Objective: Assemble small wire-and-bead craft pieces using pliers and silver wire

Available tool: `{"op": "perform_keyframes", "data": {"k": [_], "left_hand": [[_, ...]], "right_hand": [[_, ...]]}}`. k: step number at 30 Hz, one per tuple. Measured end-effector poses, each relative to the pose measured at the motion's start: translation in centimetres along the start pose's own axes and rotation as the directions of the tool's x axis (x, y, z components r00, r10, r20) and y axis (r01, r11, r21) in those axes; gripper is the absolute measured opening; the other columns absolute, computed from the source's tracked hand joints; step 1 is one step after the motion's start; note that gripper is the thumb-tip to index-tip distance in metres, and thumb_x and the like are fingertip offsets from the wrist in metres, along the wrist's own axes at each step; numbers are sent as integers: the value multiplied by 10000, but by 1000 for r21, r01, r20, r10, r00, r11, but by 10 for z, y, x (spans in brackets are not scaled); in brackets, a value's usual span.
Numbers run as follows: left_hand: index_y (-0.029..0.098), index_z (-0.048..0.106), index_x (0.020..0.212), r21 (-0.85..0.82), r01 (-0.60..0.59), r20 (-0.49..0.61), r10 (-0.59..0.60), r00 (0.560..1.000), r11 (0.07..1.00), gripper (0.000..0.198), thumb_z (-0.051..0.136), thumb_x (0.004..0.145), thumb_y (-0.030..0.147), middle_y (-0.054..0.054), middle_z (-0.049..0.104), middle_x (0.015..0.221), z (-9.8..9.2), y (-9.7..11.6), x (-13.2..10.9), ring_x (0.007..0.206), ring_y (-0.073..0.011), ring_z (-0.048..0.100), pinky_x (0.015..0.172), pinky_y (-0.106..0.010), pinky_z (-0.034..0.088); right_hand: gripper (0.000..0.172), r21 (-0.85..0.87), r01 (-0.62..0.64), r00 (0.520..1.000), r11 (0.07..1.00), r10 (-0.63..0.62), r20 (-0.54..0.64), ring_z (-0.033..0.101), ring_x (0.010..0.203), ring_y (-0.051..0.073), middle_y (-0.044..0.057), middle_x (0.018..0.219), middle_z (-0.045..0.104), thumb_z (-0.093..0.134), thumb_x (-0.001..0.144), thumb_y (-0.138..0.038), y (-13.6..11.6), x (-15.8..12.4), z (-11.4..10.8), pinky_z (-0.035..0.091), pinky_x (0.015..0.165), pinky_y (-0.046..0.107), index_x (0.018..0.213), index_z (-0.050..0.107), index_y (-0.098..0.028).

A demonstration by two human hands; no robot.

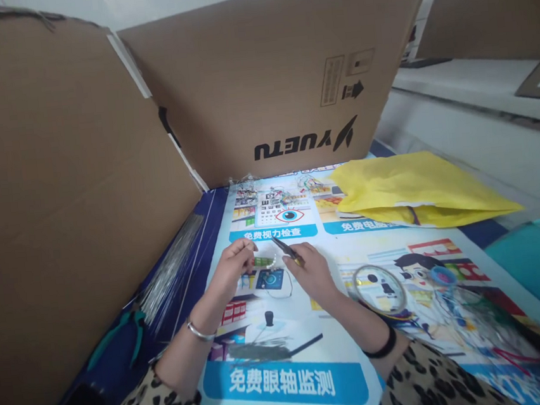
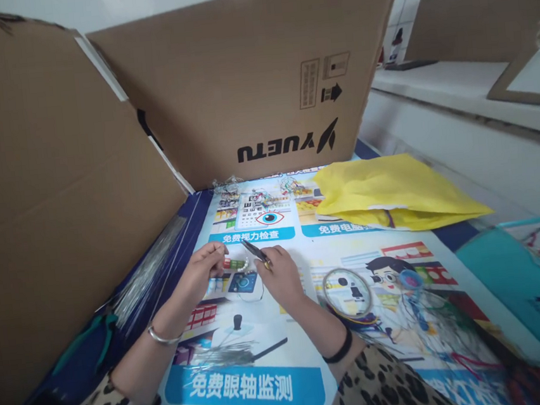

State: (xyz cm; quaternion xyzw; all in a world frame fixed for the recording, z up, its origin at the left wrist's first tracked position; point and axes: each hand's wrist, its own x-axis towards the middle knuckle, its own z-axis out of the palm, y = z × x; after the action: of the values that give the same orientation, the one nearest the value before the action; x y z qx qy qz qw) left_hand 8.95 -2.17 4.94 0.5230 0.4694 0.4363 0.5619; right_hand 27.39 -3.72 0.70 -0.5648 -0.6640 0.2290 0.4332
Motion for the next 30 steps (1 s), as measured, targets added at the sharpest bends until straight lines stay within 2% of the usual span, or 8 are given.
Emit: {"op": "perform_keyframes", "data": {"k": [4, 9, 13, 20, 30], "left_hand": [[159, 498, 736, -303, 131, 163, -85, 983, 944, 151, 529, 814, 285, 83, 305, 507, 1, -4, -3, 402, -37, 208, 443, -182, 267], [149, 495, 726, -471, 185, 256, -67, 964, 862, 133, 538, 818, 234, 84, 256, 511, 3, -4, -7, 400, -31, 196, 442, -181, 272], [146, 478, 693, -496, 243, 308, -93, 947, 834, 153, 554, 808, 211, 90, 236, 496, 6, -7, -8, 382, -22, 181, 429, -174, 268], [150, 471, 695, -504, 352, 372, -170, 913, 789, 139, 569, 780, 198, 100, 253, 475, 9, -14, -11, 358, -12, 171, 405, -157, 286], [155, 432, 663, -550, 421, 470, -149, 870, 722, 171, 535, 799, 167, 99, 261, 452, 11, -13, -14, 339, -13, 165, 404, -153, 264]], "right_hand": [[137, 68, -23, 999, 997, 25, -29, 532, 719, 158, 22, 807, 585, 527, 777, -221, 1, 2, 1, 425, 664, 287, 878, 616, -197], [132, -9, 93, 994, 996, -92, 54, 540, 776, 178, 37, 818, 580, 540, 764, -204, 4, 0, 5, 439, 702, 310, 874, 610, -190], [118, -8, 209, 976, 978, -208, 63, 538, 792, 181, 42, 805, 577, 532, 775, -182, 1, -3, 5, 447, 717, 310, 869, 602, -191], [131, -30, 336, 942, 941, -336, 13, 529, 813, 186, 52, 826, 572, 514, 787, -157, 3, -6, 7, 457, 743, 321, 890, 582, -201], [140, -201, 378, 923, 904, -386, 3, 491, 839, 200, 70, 846, 558, 489, 812, -173, -5, -9, 3, 426, 768, 350, 909, 590, -181]]}}
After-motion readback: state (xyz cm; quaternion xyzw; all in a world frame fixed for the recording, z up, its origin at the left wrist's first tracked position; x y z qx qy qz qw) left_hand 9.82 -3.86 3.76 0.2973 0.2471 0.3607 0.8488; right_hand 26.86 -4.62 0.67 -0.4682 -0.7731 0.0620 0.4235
